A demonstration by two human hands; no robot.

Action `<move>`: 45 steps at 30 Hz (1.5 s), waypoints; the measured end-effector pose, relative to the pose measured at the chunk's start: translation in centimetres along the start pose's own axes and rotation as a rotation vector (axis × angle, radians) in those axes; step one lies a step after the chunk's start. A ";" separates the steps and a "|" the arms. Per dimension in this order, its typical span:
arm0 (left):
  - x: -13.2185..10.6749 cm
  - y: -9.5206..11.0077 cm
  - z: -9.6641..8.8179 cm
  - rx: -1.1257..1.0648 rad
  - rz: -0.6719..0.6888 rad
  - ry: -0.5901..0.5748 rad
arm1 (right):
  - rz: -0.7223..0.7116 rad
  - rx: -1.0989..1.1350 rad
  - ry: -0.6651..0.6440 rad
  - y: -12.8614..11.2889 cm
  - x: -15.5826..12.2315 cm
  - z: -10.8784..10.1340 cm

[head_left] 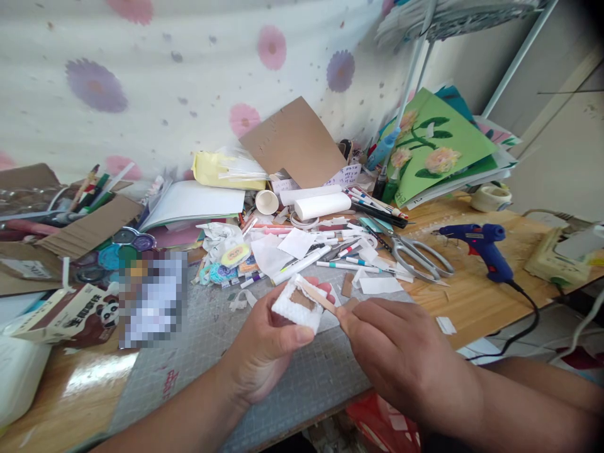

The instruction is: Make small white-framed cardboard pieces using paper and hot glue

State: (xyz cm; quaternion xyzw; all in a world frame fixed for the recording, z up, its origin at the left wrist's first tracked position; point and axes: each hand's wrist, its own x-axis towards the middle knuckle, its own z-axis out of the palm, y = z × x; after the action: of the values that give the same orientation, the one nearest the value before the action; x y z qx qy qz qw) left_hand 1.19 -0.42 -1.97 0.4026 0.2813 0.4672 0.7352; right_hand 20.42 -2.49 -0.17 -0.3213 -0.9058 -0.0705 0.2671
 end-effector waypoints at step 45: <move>0.2 -0.6 -0.7 0.216 0.064 0.027 | 0.490 0.671 -0.083 0.4 0.5 -1.0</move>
State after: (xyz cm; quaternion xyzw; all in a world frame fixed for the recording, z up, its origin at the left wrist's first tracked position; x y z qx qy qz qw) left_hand 1.03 -0.20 -2.88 0.4821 0.3269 0.4629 0.6682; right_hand 20.82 -2.19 0.95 -0.4252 -0.7852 0.3070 0.3293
